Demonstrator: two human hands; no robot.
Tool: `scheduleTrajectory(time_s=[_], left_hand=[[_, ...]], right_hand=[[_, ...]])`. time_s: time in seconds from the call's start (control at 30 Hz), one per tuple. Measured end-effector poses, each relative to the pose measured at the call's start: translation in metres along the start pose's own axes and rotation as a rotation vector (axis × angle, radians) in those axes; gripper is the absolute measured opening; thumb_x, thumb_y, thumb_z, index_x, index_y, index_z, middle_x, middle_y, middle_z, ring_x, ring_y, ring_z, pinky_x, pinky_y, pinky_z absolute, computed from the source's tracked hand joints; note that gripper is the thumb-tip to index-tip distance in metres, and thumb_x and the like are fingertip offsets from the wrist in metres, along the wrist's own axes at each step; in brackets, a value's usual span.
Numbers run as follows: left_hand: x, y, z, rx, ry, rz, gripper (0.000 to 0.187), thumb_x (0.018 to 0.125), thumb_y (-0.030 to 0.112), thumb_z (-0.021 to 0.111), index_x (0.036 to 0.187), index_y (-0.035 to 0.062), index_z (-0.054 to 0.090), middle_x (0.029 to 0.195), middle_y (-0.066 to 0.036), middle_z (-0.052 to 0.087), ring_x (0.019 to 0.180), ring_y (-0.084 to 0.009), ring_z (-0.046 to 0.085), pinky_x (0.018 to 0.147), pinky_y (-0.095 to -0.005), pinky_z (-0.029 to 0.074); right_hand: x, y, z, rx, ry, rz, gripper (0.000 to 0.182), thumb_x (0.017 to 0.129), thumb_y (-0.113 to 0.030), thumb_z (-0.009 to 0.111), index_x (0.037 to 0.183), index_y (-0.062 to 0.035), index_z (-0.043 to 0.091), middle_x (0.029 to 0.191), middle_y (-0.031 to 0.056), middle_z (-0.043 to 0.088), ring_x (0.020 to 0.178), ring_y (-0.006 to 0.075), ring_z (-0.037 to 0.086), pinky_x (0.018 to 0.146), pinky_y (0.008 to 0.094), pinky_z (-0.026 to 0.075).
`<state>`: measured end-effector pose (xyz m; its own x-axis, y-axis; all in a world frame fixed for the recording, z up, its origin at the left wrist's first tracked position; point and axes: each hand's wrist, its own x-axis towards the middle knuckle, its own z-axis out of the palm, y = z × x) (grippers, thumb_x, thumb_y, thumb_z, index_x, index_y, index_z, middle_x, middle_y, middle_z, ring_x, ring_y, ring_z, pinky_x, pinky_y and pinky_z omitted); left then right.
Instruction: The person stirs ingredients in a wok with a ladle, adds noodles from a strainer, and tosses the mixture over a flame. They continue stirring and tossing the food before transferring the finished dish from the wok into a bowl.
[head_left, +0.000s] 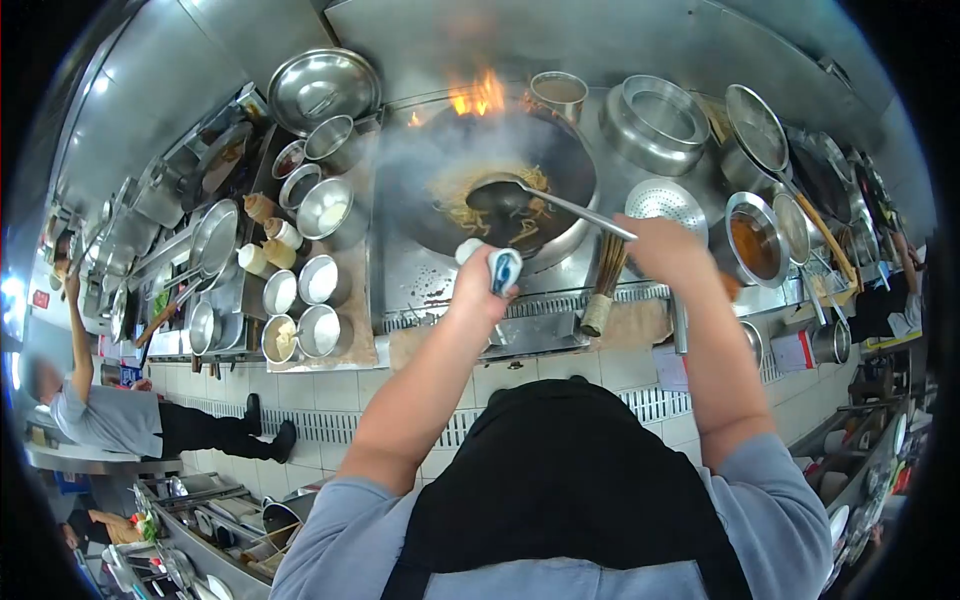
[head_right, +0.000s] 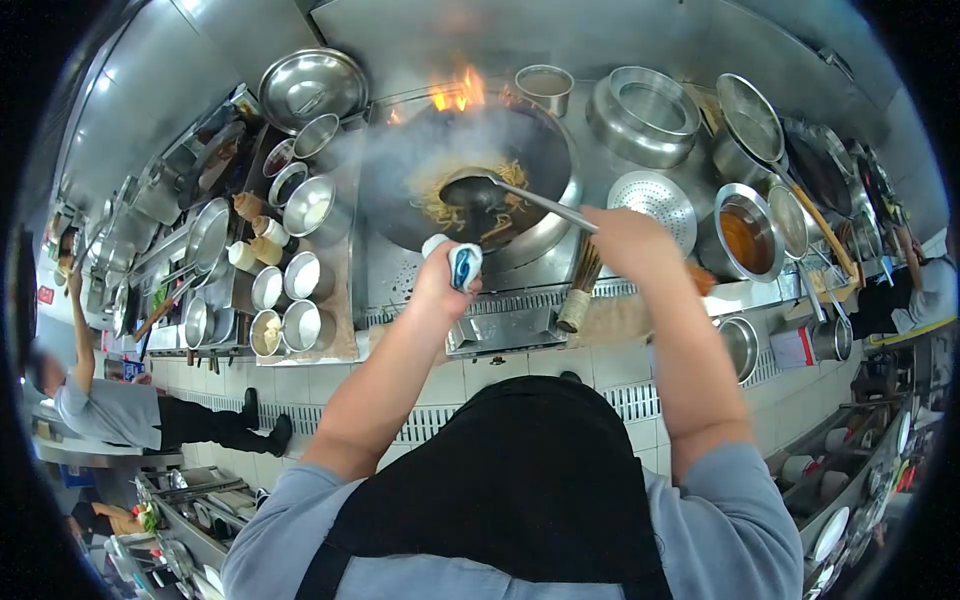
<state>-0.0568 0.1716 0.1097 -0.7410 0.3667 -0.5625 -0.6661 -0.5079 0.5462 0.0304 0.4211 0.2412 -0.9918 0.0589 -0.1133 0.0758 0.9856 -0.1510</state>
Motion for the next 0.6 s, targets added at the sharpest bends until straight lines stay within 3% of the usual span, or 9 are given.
scheduleTrajectory(time_s=[0.1,0.17,0.2,0.23,0.33,0.4,0.47,0.57,0.6], left_hand=[[-0.005,-0.04,-0.03,0.112,0.265,0.05,0.012,0.085,0.024,0.054,0.09,0.0133,0.057,0.076,-0.004,0.06,0.066,-0.0186,0.059,0.047,-0.0359,0.042],[-0.013,-0.065,-0.066,0.181,0.257,-0.147,0.014,0.085,0.024,0.052,0.096,0.0161,0.055,0.079,-0.005,0.061,0.069,-0.0191,0.061,0.046,-0.038,0.043],[-0.051,-0.05,-0.037,0.226,0.347,-0.225,0.015,0.086,0.023,0.051,0.101,0.0181,0.053,0.077,-0.005,0.061,0.066,-0.0202,0.061,0.043,-0.04,0.042],[-0.064,-0.039,-0.024,0.174,0.239,-0.218,0.012,0.086,0.021,0.051,0.097,0.0169,0.054,0.074,-0.004,0.06,0.062,-0.02,0.059,0.041,-0.0385,0.04],[-0.069,0.001,0.016,-0.022,0.062,-0.138,0.008,0.087,0.019,0.05,0.084,0.0135,0.055,0.067,-0.003,0.057,0.053,-0.019,0.055,0.039,-0.0335,0.037],[-0.033,0.019,0.02,-0.076,-0.069,-0.065,0.012,0.087,0.019,0.049,0.081,0.012,0.055,0.066,-0.003,0.055,0.053,-0.0172,0.052,0.04,-0.0282,0.035],[-0.016,0.005,0.009,-0.072,-0.021,-0.09,0.01,0.087,0.019,0.048,0.081,0.0128,0.054,0.067,-0.004,0.056,0.054,-0.0171,0.052,0.041,-0.0293,0.034],[-0.027,-0.037,-0.023,0.129,0.163,-0.027,0.009,0.087,0.019,0.049,0.082,0.0141,0.054,0.071,-0.004,0.058,0.058,-0.0177,0.054,0.042,-0.0311,0.035],[-0.037,-0.045,-0.028,0.228,0.282,-0.113,0.009,0.087,0.02,0.049,0.082,0.0148,0.054,0.073,-0.004,0.059,0.059,-0.0178,0.054,0.042,-0.032,0.035]], right_hand=[[0.006,-0.027,0.024,-0.085,-0.029,0.173,0.048,0.086,-0.014,0.053,0.134,-0.019,0.046,0.094,0.0177,0.065,0.092,0.0353,0.061,0.08,0.046,0.047],[-0.011,-0.02,0.016,-0.09,-0.033,0.129,0.048,0.087,-0.014,0.053,0.134,-0.0192,0.045,0.093,0.0177,0.065,0.091,0.0352,0.061,0.08,0.0461,0.047],[-0.018,-0.012,0.007,-0.1,-0.052,0.082,0.048,0.087,-0.014,0.053,0.135,-0.0193,0.045,0.092,0.0176,0.064,0.091,0.035,0.062,0.079,0.0462,0.047],[-0.027,-0.002,-0.007,-0.096,-0.047,-0.002,0.048,0.087,-0.015,0.053,0.134,-0.019,0.045,0.093,0.0179,0.064,0.091,0.0351,0.061,0.079,0.0458,0.047],[-0.018,-0.005,-0.048,-0.035,-0.222,0.072,0.047,0.086,-0.01,0.052,0.132,-0.0168,0.048,0.089,0.0146,0.065,0.082,0.0321,0.064,0.073,0.0424,0.05],[0.005,0.0,-0.015,-0.037,-0.165,-0.001,0.047,0.087,-0.009,0.048,0.134,-0.015,0.046,0.088,0.0157,0.065,0.083,0.032,0.064,0.073,0.0433,0.05],[0.021,-0.013,0.013,-0.157,0.067,-0.023,0.048,0.088,-0.007,0.043,0.135,-0.012,0.044,0.088,0.017,0.065,0.082,0.032,0.064,0.074,0.0442,0.05],[0.001,-0.025,0.009,-0.155,-0.006,0.051,0.049,0.088,-0.006,0.038,0.136,-0.0105,0.042,0.091,0.0181,0.065,0.085,0.0334,0.063,0.076,0.0447,0.05],[-0.005,-0.024,0.004,-0.127,-0.021,0.061,0.049,0.088,-0.006,0.038,0.136,-0.0123,0.042,0.091,0.0177,0.065,0.086,0.0341,0.063,0.076,0.0447,0.05]])
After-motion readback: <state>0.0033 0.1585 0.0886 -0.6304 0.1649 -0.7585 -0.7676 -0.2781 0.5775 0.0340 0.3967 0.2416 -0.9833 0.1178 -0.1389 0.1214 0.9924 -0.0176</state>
